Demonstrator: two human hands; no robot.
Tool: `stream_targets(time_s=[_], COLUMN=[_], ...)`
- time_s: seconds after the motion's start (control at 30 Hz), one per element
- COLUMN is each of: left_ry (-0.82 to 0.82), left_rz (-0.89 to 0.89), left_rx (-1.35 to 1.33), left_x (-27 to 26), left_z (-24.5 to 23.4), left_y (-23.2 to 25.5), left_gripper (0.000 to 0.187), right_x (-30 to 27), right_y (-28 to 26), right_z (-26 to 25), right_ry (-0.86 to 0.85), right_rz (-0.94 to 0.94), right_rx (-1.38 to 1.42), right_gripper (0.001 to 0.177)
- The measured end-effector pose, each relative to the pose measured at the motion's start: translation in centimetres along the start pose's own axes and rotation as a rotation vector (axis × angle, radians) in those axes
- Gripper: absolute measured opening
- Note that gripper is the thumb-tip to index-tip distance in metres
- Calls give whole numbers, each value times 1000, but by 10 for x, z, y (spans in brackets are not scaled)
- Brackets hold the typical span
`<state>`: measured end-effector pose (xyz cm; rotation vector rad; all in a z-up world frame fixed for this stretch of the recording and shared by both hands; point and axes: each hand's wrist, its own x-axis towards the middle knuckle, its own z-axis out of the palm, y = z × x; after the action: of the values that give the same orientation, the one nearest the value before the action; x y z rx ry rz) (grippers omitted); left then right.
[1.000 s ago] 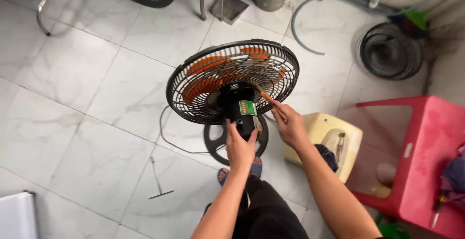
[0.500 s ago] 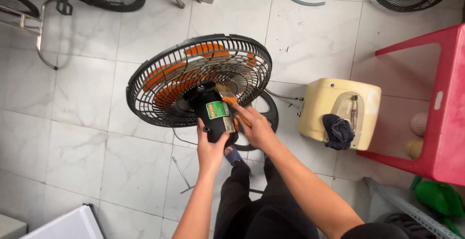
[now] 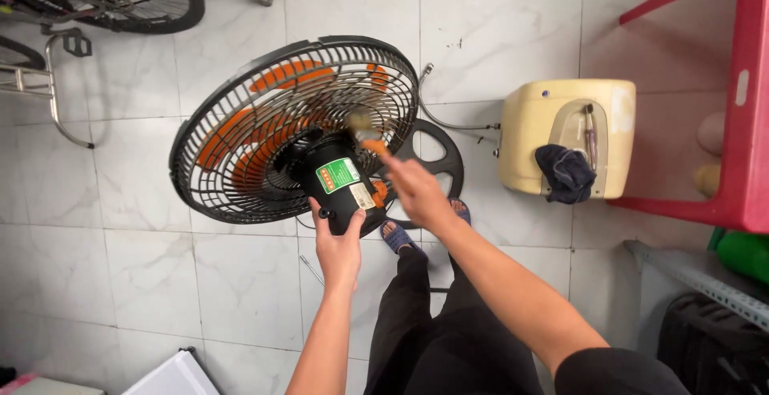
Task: Cleaning the motor housing and blades of a disassembled electric fan using a paintbrush and a thin tool.
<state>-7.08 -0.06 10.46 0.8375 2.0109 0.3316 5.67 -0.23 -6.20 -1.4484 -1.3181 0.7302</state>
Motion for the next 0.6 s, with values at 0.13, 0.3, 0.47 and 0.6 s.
stream_targets(time_s=[0.13,0.3,0.47,0.6], left_ry=[11,27,55,80], left_rz=[-15,8,1,9], left_rx=[26,1,2,-58], left_x=[-4,-9,-9,-16], left_z=[4,9,20,33], left_y=[2,8,7,12], left_gripper=[100,97,96,94], right_x=[14,11,14,38], right_y=[4,-8,-3,7], right_z=[-6,-14,15,-4], right_ry=[78,320,143,280], right_rz=[85,144,51,107], right_rx=[67,135,204,160], right_gripper=[31,29,34,29])
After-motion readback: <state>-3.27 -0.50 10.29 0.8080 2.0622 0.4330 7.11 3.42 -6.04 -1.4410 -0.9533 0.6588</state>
